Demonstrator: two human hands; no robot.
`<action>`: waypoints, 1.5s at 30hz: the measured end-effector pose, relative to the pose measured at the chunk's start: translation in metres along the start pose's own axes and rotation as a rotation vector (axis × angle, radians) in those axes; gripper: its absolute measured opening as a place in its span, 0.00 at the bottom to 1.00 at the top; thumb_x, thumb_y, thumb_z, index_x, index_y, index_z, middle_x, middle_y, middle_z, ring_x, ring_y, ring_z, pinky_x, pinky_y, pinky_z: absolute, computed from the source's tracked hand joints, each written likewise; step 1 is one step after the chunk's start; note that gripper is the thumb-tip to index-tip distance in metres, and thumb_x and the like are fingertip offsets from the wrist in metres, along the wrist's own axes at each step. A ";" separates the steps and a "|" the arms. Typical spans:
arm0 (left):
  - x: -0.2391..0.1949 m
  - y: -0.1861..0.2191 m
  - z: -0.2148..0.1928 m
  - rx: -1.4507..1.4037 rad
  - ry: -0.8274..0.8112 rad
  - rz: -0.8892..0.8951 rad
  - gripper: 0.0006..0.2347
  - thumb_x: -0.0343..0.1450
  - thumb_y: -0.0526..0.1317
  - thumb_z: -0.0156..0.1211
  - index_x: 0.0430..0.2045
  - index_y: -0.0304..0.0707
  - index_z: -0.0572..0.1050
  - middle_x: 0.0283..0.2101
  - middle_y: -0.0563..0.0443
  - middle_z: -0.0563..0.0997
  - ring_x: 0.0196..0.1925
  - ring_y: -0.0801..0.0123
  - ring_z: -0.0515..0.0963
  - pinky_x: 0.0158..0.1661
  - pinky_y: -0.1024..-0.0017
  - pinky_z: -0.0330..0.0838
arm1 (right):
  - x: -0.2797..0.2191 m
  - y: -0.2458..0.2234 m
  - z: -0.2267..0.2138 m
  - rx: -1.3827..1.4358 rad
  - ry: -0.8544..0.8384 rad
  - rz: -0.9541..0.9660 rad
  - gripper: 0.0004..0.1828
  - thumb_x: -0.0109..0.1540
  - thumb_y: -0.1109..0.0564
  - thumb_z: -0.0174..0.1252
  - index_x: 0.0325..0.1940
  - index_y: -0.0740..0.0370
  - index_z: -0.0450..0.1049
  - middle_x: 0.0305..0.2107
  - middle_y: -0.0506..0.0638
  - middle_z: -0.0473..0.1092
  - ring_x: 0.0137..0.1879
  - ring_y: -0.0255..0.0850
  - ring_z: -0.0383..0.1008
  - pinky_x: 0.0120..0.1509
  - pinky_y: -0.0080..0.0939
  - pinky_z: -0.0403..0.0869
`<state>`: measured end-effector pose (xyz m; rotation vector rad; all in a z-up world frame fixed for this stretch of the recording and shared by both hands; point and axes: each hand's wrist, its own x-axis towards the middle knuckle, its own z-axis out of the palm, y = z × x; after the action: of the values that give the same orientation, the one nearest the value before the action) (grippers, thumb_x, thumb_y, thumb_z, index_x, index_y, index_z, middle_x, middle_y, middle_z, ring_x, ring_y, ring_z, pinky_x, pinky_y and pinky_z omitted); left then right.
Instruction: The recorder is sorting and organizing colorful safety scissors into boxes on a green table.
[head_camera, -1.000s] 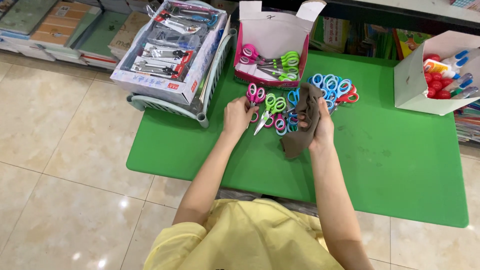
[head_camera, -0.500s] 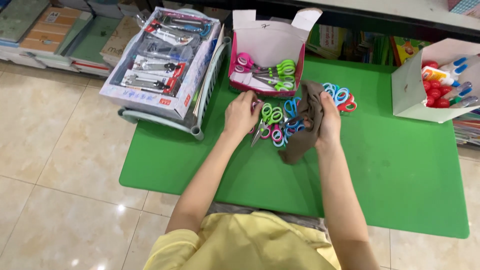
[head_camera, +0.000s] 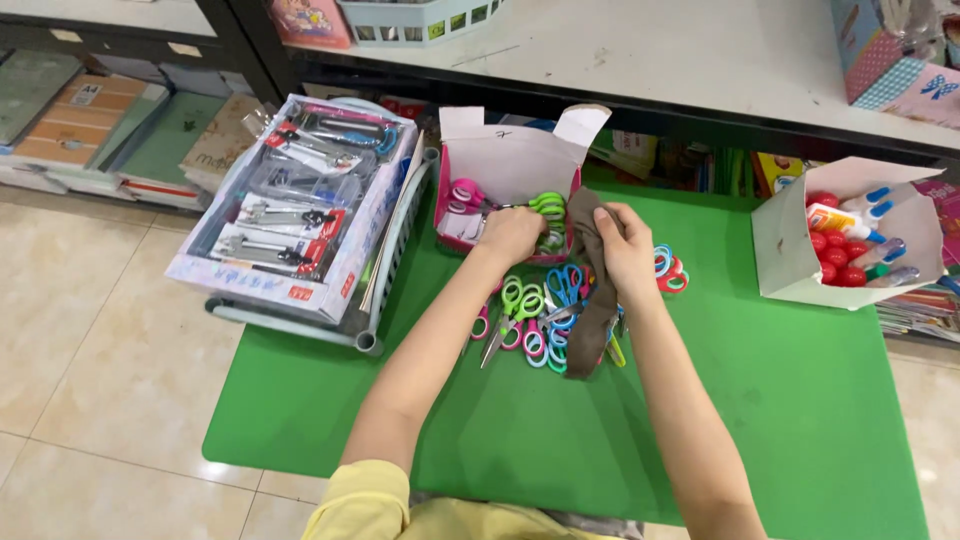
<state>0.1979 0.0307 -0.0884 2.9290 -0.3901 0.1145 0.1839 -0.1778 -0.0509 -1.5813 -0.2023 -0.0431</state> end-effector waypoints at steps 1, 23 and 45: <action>-0.001 0.002 -0.008 0.001 -0.001 0.001 0.07 0.66 0.34 0.62 0.31 0.47 0.85 0.38 0.43 0.85 0.43 0.51 0.85 0.41 0.55 0.79 | 0.000 0.001 0.000 0.001 0.001 0.001 0.12 0.71 0.57 0.56 0.53 0.68 0.75 0.40 0.46 0.75 0.45 0.30 0.71 0.50 0.30 0.71; -0.027 -0.006 -0.047 -0.430 0.124 0.047 0.21 0.58 0.48 0.77 0.39 0.39 0.78 0.42 0.41 0.78 0.45 0.44 0.80 0.45 0.54 0.75 | -0.025 -0.015 -0.004 0.328 0.164 0.160 0.13 0.71 0.54 0.52 0.53 0.65 0.74 0.41 0.47 0.75 0.44 0.35 0.73 0.48 0.36 0.72; 0.001 -0.003 -0.001 -0.049 -0.072 -0.080 0.08 0.68 0.36 0.61 0.36 0.53 0.85 0.43 0.40 0.84 0.47 0.49 0.84 0.46 0.54 0.78 | -0.049 -0.001 0.016 0.457 0.176 0.126 0.14 0.71 0.55 0.52 0.53 0.67 0.76 0.45 0.49 0.77 0.50 0.35 0.76 0.57 0.34 0.73</action>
<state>0.1998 0.0337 -0.0880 2.9017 -0.2819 -0.0113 0.1343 -0.1671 -0.0578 -1.1239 0.0267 -0.0344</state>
